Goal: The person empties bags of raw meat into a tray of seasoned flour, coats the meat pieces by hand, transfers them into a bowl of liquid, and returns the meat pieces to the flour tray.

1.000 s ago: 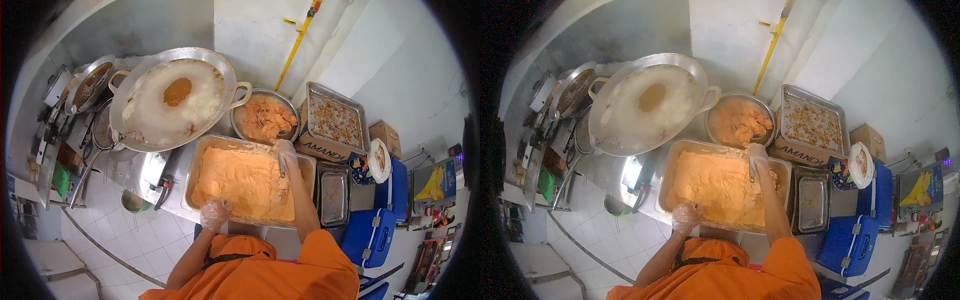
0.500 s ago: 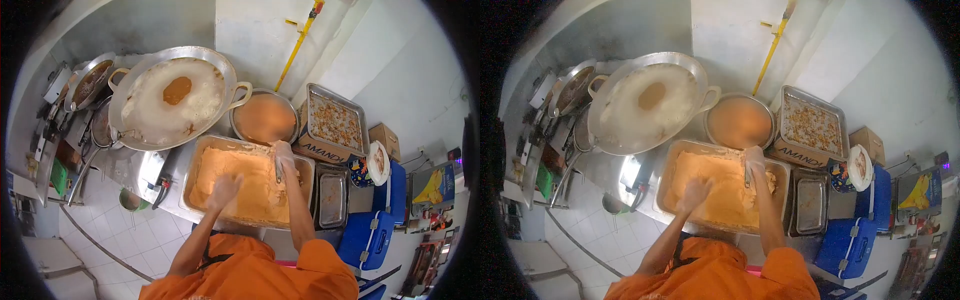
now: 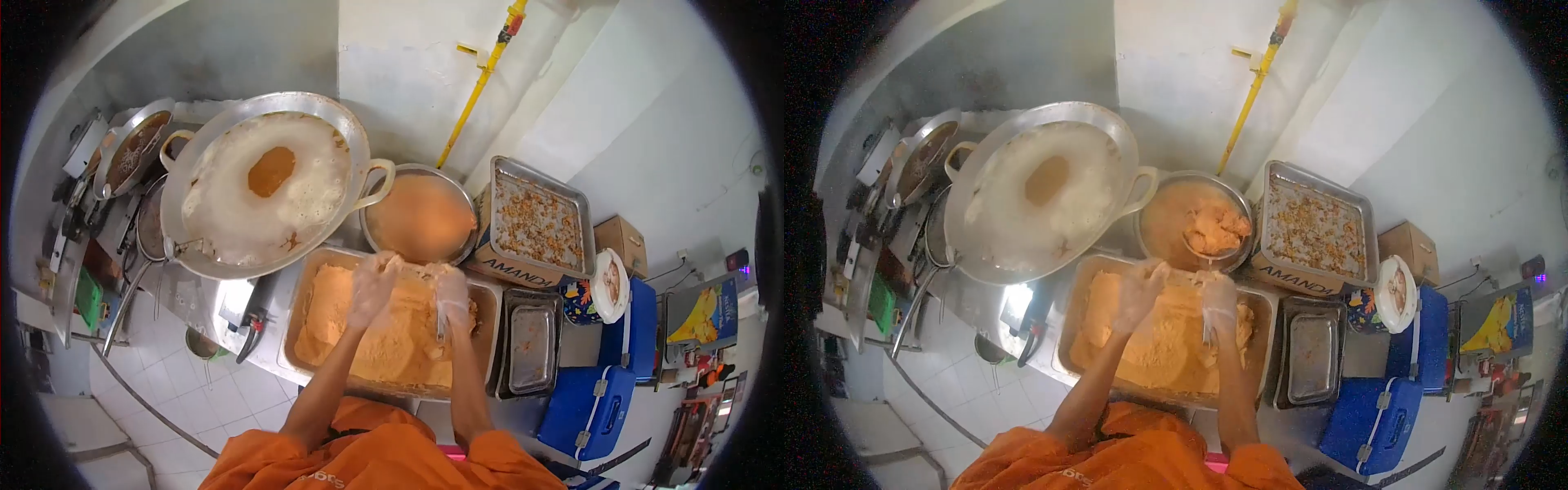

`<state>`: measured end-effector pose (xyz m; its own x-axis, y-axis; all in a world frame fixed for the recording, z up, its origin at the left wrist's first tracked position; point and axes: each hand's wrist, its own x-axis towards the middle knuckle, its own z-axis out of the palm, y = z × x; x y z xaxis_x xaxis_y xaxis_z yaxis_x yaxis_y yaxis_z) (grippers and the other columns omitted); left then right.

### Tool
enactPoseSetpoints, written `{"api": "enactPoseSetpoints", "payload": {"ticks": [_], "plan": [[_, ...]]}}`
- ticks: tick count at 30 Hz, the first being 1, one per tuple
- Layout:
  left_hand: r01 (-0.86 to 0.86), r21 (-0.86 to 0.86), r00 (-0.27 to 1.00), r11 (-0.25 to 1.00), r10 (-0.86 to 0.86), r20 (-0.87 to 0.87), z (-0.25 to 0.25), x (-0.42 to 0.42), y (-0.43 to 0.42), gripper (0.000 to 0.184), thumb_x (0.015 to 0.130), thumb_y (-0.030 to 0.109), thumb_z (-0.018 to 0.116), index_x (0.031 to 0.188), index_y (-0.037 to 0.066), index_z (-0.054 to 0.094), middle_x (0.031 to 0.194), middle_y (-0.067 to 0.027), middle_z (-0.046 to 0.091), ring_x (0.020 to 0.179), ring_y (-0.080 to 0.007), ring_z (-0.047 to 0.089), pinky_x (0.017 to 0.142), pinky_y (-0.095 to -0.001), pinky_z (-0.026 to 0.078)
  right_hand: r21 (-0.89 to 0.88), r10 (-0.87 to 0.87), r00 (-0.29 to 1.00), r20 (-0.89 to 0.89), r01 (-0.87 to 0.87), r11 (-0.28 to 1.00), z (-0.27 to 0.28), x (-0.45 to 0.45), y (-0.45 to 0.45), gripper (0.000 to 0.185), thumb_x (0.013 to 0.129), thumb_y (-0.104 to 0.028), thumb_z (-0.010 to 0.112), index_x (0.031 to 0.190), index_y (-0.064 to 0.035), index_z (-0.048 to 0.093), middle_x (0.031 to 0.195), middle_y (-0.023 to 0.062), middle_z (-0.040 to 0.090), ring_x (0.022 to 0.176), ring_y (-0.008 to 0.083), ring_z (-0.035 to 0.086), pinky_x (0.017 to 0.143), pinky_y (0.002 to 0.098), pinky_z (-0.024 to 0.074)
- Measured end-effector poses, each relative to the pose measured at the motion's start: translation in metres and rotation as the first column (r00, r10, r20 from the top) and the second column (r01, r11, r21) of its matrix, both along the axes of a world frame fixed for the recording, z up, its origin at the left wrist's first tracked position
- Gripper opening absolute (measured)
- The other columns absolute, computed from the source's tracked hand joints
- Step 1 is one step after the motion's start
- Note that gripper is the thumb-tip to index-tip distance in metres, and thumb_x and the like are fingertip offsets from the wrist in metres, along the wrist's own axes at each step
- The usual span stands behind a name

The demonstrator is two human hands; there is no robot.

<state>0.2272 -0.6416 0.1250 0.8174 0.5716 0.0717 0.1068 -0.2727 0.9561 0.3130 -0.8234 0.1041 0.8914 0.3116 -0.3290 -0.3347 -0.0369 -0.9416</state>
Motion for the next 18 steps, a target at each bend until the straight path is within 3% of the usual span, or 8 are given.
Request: {"api": "enactPoseSetpoints", "payload": {"ticks": [3,6,7,10,13,18], "plan": [[0.024,-0.119,0.995,0.993,-0.035,-0.095,0.064,-0.049,-0.010,0.028,0.096,0.026,0.069,0.105,0.000,0.074,0.083,-0.0143,0.074,0.074,-0.0186,0.068,0.072,-0.0350,0.054,-0.238,0.019,0.996,0.091,0.003,0.971,0.007,-0.013,-0.001,0.010,0.099,-0.012,0.063,0.098,-0.0030,0.068,0.062,-0.0011,0.051,0.048,0.0156,0.050,0.044,0.0337,0.0411],[0.016,-0.133,0.956,0.991,-0.054,-0.289,0.055,-0.078,-0.013,0.028,0.097,0.025,0.069,0.106,-0.001,0.074,0.081,-0.0111,0.074,0.073,-0.0169,0.067,0.071,-0.0359,0.054,-0.301,0.049,0.970,0.239,0.026,0.953,0.008,-0.021,-0.002,0.010,0.098,-0.012,0.063,0.098,-0.0024,0.067,0.061,-0.0010,0.051,0.046,0.0160,0.047,0.043,0.0345,0.0378],[0.034,-0.110,0.957,0.993,-0.064,-0.282,0.049,-0.085,-0.012,0.028,0.097,0.025,0.069,0.107,-0.001,0.074,0.081,-0.0096,0.074,0.073,-0.0155,0.066,0.070,-0.0352,0.054,-0.305,0.058,0.954,0.294,0.036,0.952,0.013,-0.025,0.000,0.011,0.098,-0.012,0.064,0.097,-0.0020,0.067,0.061,-0.0007,0.051,0.045,0.0160,0.046,0.043,0.0347,0.0368],[0.046,-0.122,0.957,0.991,-0.079,-0.279,0.039,-0.100,-0.014,0.027,0.098,0.024,0.070,0.108,0.000,0.075,0.079,-0.0055,0.072,0.072,-0.0113,0.063,0.067,-0.0328,0.052,-0.271,-0.038,0.999,0.033,0.046,0.961,0.040,-0.023,0.009,0.013,0.099,-0.014,0.063,0.097,-0.0022,0.067,0.061,-0.0009,0.053,0.046,0.0154,0.048,0.043,0.0346,0.0378],[-0.037,-0.202,0.961,0.979,-0.020,-0.275,0.039,-0.108,-0.012,0.026,0.098,0.023,0.070,0.107,0.000,0.075,0.077,-0.0026,0.069,0.069,-0.0080,0.058,0.062,-0.0302,0.050,-0.428,0.012,0.984,0.178,0.067,0.901,0.015,-0.019,0.011,0.010,0.098,-0.015,0.065,0.098,-0.0056,0.068,0.060,-0.0017,0.052,0.046,0.0136,0.049,0.043,0.0327,0.0376],[-0.087,-0.233,0.974,0.969,0.033,-0.224,0.037,-0.119,-0.005,0.023,0.098,0.020,0.070,0.106,-0.001,0.075,0.073,0.0013,0.063,0.066,-0.0054,0.054,0.059,-0.0277,0.047,-0.260,-0.057,0.998,0.038,0.065,0.963,0.012,-0.028,0.008,0.017,0.102,-0.024,0.062,0.101,-0.0087,0.068,0.059,0.0003,0.051,0.049,0.0157,0.054,0.045,0.0350,0.0415]]}}
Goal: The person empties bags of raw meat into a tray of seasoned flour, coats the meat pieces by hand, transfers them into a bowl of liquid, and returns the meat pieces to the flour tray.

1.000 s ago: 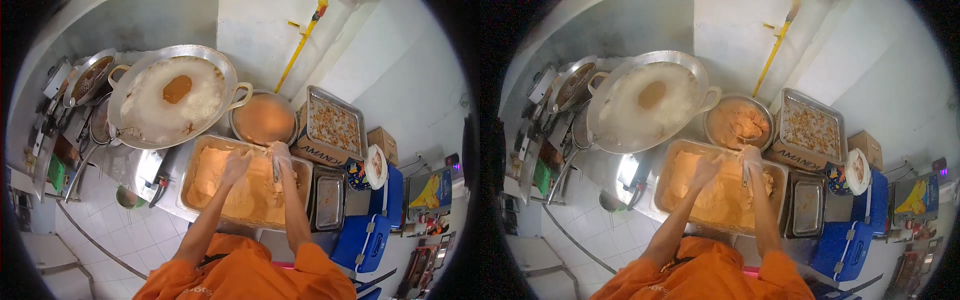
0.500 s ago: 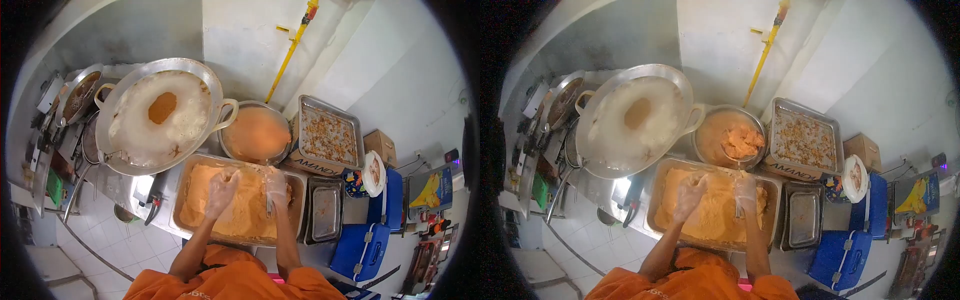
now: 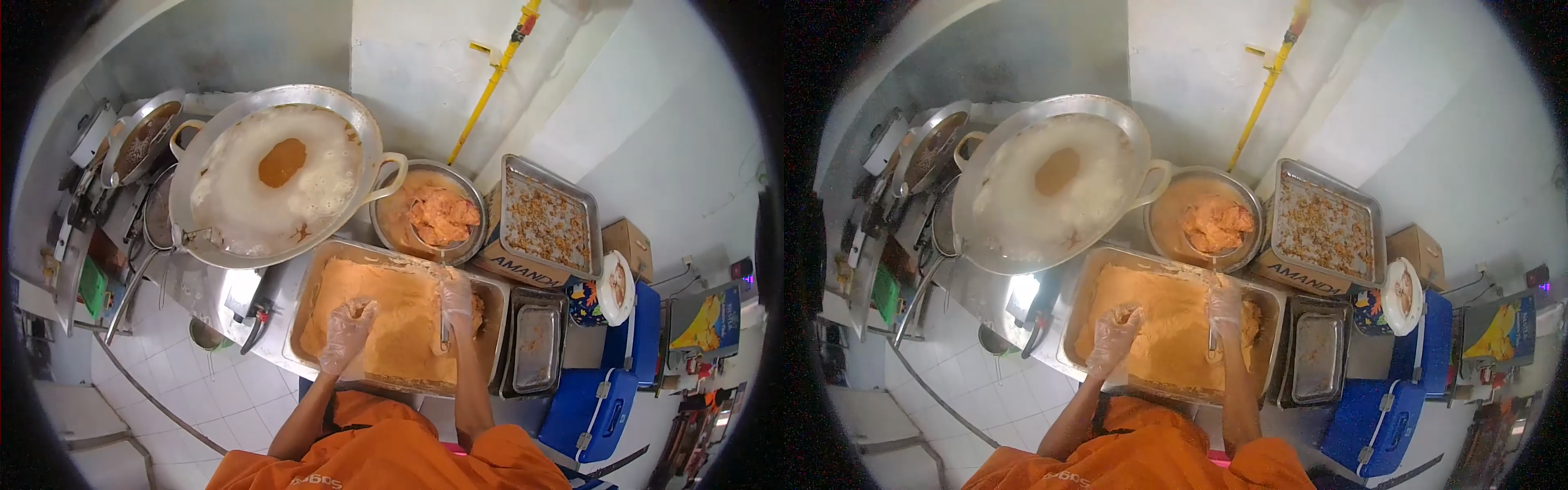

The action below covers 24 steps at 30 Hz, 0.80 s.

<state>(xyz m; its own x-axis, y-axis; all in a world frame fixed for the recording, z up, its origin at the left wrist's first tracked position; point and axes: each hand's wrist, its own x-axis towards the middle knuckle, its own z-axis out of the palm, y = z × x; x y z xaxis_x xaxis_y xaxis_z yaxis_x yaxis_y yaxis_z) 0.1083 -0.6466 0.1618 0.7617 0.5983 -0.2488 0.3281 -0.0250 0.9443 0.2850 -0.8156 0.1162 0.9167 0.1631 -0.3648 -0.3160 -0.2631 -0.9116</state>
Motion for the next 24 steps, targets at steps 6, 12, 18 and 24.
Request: {"api": "enactPoseSetpoints", "payload": {"ticks": [6,12,18,24], "plan": [[-0.051,0.018,0.997,0.999,0.049,0.060,0.006,-0.002,-0.003,0.021,0.098,0.019,0.070,0.104,0.000,0.075,0.075,0.0014,0.063,0.069,-0.0049,0.054,0.060,-0.0271,0.048,-0.350,0.218,0.891,0.399,-0.072,0.934,-0.060,0.020,-0.025,0.032,0.101,-0.033,0.063,0.088,-0.0040,0.064,0.060,0.0038,0.053,0.049,0.0179,0.054,0.049,0.0377,0.0449],[-0.008,0.084,0.995,0.996,0.000,0.098,0.000,0.017,-0.001,0.030,0.098,0.027,0.071,0.107,-0.001,0.074,0.085,-0.0055,0.073,0.078,-0.0126,0.065,0.072,-0.0327,0.053,-0.202,0.065,0.980,0.187,-0.026,0.979,0.020,-0.019,-0.023,0.026,0.101,-0.032,0.066,0.099,-0.0061,0.063,0.062,0.0021,0.053,0.049,0.0175,0.052,0.046,0.0360,0.0430],[0.087,-0.299,0.950,0.950,0.011,0.311,-0.052,0.075,0.039,0.068,0.103,0.053,0.057,0.146,0.001,0.053,0.145,-0.0168,0.056,0.134,-0.0231,0.052,0.109,-0.0352,0.042,-0.079,0.103,0.983,-0.152,-0.116,0.990,0.074,-0.079,-0.046,0.021,0.100,-0.028,0.069,0.098,-0.0077,0.068,0.059,-0.0026,0.051,0.044,0.0099,0.045,0.041,0.0301,0.0344],[0.144,-0.707,0.980,0.692,0.000,0.200,-0.061,0.062,0.049,0.081,0.099,0.061,0.060,0.154,0.005,0.044,0.154,-0.0131,0.049,0.142,-0.0231,0.044,0.116,-0.0362,0.036,-0.277,0.278,0.959,0.061,-0.251,0.927,0.033,-0.143,-0.052,0.017,0.099,-0.025,0.069,0.101,-0.0079,0.070,0.062,0.0030,0.055,0.052,0.0148,0.053,0.047,0.0350,0.0413]]}}
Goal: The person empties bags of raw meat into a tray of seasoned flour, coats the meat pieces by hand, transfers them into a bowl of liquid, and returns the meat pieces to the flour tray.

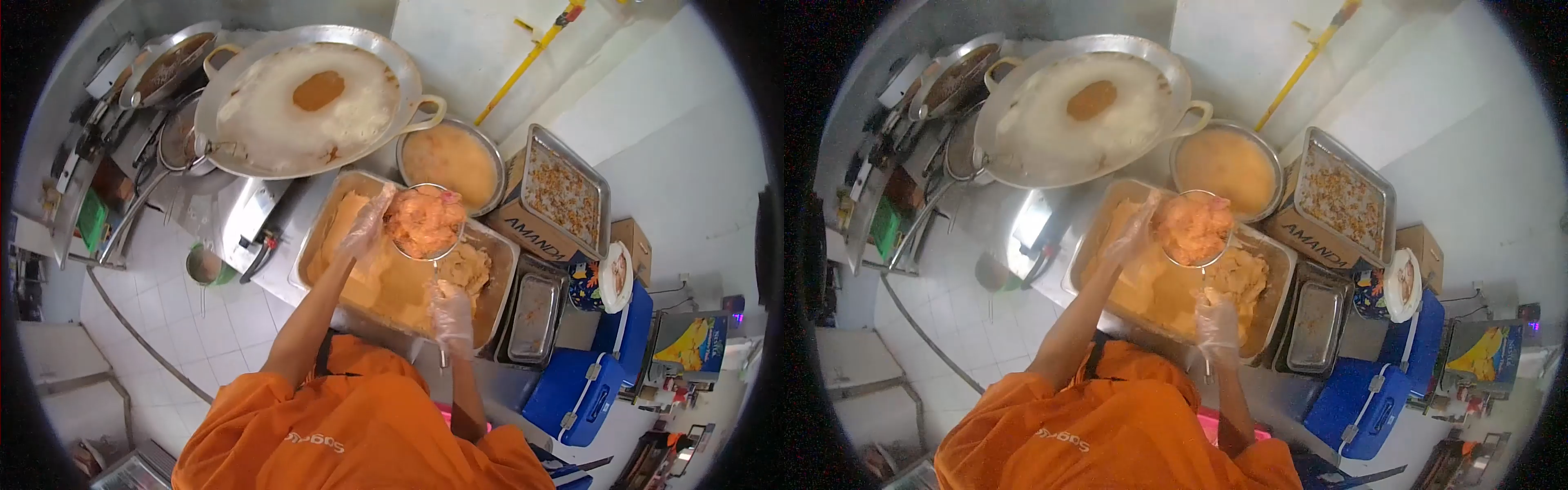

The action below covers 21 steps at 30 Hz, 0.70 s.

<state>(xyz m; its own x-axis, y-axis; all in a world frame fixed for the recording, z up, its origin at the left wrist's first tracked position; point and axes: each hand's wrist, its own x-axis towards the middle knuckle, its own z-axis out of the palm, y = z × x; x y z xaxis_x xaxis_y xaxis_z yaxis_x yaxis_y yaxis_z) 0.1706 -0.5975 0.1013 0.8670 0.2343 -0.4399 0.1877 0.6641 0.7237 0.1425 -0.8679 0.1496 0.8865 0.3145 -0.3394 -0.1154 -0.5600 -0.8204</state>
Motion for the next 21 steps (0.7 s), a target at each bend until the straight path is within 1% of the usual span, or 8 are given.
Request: {"api": "enactPoseSetpoints", "payload": {"ticks": [2,8,10,12,16,17,20,21], "plan": [[-0.006,0.122,1.000,0.992,0.004,0.013,-0.023,-0.020,0.001,0.080,0.098,0.062,0.061,0.152,0.004,0.047,0.149,-0.0133,0.054,0.137,-0.0242,0.049,0.115,-0.0352,0.037,-0.222,0.256,0.783,0.567,-0.154,0.963,-0.049,-0.014,-0.001,0.014,0.097,-0.021,0.069,0.097,-0.0077,0.068,0.065,0.0073,0.058,0.057,0.0196,0.057,0.052,0.0371,0.0455],[-0.026,0.455,0.993,0.890,0.075,-0.089,-0.002,-0.078,-0.008,0.072,0.098,0.057,0.063,0.144,0.001,0.055,0.140,-0.0149,0.061,0.130,-0.0244,0.055,0.112,-0.0351,0.041,0.011,0.171,0.892,0.418,-0.193,0.981,-0.010,-0.047,0.025,0.013,0.097,-0.017,0.066,0.103,-0.0059,0.067,0.067,0.0065,0.056,0.060,0.0202,0.056,0.053,0.0352,0.0424],[-0.006,0.566,0.984,0.824,0.107,-0.145,0.018,-0.087,-0.012,0.070,0.099,0.055,0.063,0.141,0.001,0.057,0.137,-0.0154,0.063,0.127,-0.0244,0.058,0.111,-0.0351,0.042,0.183,0.047,0.997,0.067,-0.059,0.981,-0.024,-0.044,0.019,0.016,0.098,-0.019,0.067,0.108,-0.0062,0.068,0.065,0.0010,0.052,0.057,0.0142,0.053,0.050,0.0299,0.0372],[0.023,0.620,0.967,0.785,0.139,-0.211,0.037,-0.098,-0.014,0.067,0.099,0.053,0.064,0.139,0.000,0.060,0.134,-0.0159,0.066,0.125,-0.0244,0.060,0.110,-0.0351,0.043,0.257,0.013,0.999,-0.053,0.001,0.966,-0.043,-0.042,0.002,0.018,0.101,-0.020,0.066,0.111,-0.0067,0.068,0.064,-0.0039,0.049,0.054,0.0092,0.049,0.046,0.0257,0.0332],[-0.037,0.657,0.961,0.753,0.208,-0.184,0.050,-0.119,-0.010,0.055,0.098,0.042,0.067,0.131,-0.003,0.065,0.124,-0.0189,0.071,0.117,-0.0276,0.066,0.105,-0.0364,0.048,0.215,0.072,0.982,0.176,-0.109,0.970,-0.039,-0.029,-0.013,0.020,0.106,-0.024,0.061,0.113,-0.0076,0.069,0.062,-0.0100,0.045,0.047,0.0046,0.043,0.042,0.0225,0.0296],[-0.075,0.673,0.966,0.736,0.222,-0.135,0.049,-0.124,-0.009,0.052,0.098,0.038,0.068,0.129,-0.004,0.066,0.121,-0.0199,0.073,0.115,-0.0292,0.068,0.103,-0.0371,0.050,0.204,0.039,0.994,0.104,-0.060,0.977,-0.026,-0.025,-0.010,0.020,0.107,-0.023,0.059,0.114,-0.0073,0.068,0.063,-0.0100,0.045,0.048,0.0050,0.043,0.042,0.0228,0.0306],[-0.098,0.917,0.909,0.388,0.411,-0.077,0.000,-0.132,-0.010,0.044,0.097,0.028,0.068,0.127,-0.005,0.066,0.116,-0.0232,0.073,0.111,-0.0353,0.070,0.098,-0.0388,0.053,0.157,-0.142,0.933,-0.330,0.203,0.967,0.009,0.002,0.007,0.019,0.108,-0.018,0.056,0.117,-0.0056,0.067,0.068,-0.0080,0.048,0.054,0.0074,0.048,0.045,0.0247,0.0360],[-0.171,0.932,0.905,0.319,0.424,0.021,-0.006,-0.133,-0.012,0.040,0.097,0.024,0.066,0.125,-0.005,0.067,0.115,-0.0256,0.073,0.110,-0.0384,0.071,0.095,-0.0413,0.054,0.245,-0.167,0.953,-0.254,0.231,0.942,0.010,0.015,0.013,0.019,0.107,-0.017,0.056,0.118,-0.0058,0.067,0.071,-0.0061,0.050,0.058,0.0095,0.051,0.048,0.0268,0.0389]]}}
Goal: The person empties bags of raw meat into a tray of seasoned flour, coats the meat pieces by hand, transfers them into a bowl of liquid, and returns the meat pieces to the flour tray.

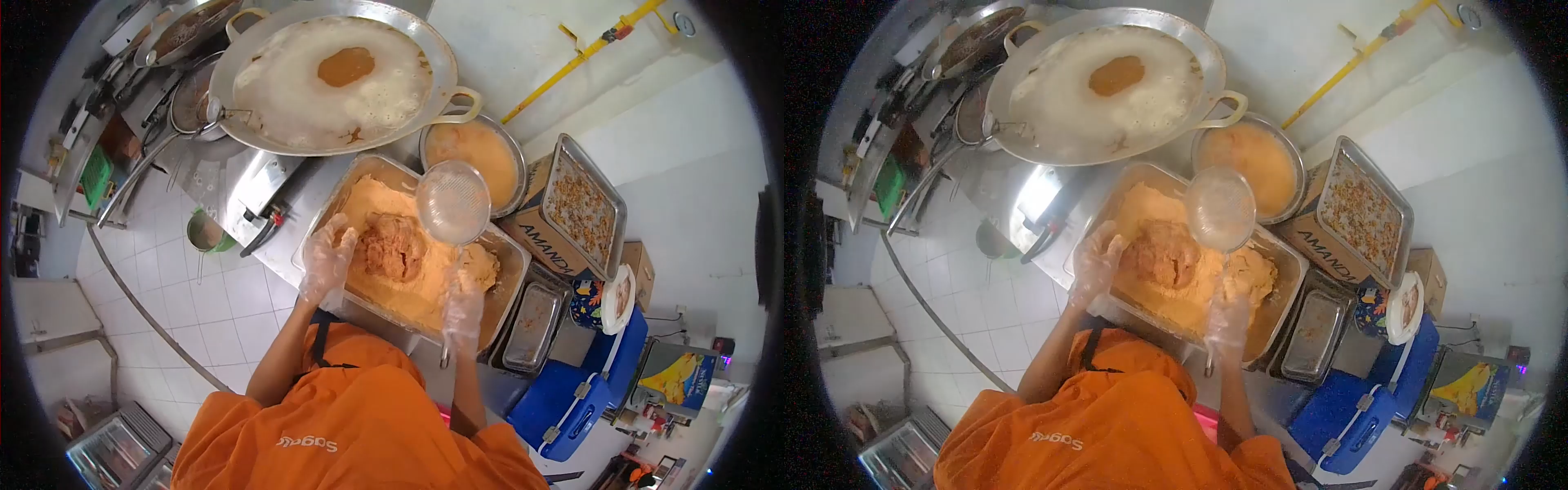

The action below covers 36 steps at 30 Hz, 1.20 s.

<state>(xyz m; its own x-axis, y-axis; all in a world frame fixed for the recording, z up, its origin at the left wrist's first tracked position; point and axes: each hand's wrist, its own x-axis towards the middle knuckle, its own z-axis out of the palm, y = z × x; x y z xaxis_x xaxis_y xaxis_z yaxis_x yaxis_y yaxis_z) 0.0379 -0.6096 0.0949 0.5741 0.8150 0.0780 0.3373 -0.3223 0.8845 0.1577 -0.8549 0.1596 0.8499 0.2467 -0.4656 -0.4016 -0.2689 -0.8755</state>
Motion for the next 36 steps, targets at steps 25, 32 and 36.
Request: {"api": "enactPoseSetpoints", "payload": {"ticks": [25,32,36], "plan": [[0.728,0.542,0.685,0.420,-0.446,-0.576,0.010,0.221,-0.049,0.035,0.095,0.014,0.054,0.123,-0.006,0.062,0.087,-0.0193,0.072,0.083,-0.0285,0.073,0.072,-0.0395,0.059,-0.767,0.804,0.021,-0.595,-0.313,-0.560,0.015,0.243,0.029,0.014,0.091,-0.014,0.067,0.083,-0.0116,0.078,0.093,0.0091,0.076,0.084,0.0222,0.073,0.072,0.0338,0.0569],[0.796,0.493,0.605,0.352,-0.491,-0.627,0.030,0.223,-0.045,0.040,0.094,0.016,0.055,0.127,-0.008,0.058,0.090,-0.0176,0.071,0.084,-0.0280,0.072,0.074,-0.0396,0.058,-0.814,0.905,0.367,-0.217,-0.579,0.039,-0.078,0.274,-0.016,0.017,0.094,-0.018,0.065,0.083,-0.0090,0.074,0.086,0.0083,0.072,0.076,0.0209,0.068,0.066,0.0357,0.0534],[0.771,0.517,0.635,0.373,-0.518,-0.573,0.035,0.223,-0.048,0.040,0.096,0.019,0.055,0.125,-0.007,0.060,0.089,-0.0169,0.071,0.083,-0.0286,0.072,0.075,-0.0399,0.057,-0.712,0.877,0.479,-0.031,-0.627,0.318,-0.122,0.290,-0.014,0.019,0.096,-0.020,0.064,0.083,-0.0076,0.072,0.082,0.0078,0.069,0.072,0.0201,0.066,0.063,0.0368,0.0514]]}}
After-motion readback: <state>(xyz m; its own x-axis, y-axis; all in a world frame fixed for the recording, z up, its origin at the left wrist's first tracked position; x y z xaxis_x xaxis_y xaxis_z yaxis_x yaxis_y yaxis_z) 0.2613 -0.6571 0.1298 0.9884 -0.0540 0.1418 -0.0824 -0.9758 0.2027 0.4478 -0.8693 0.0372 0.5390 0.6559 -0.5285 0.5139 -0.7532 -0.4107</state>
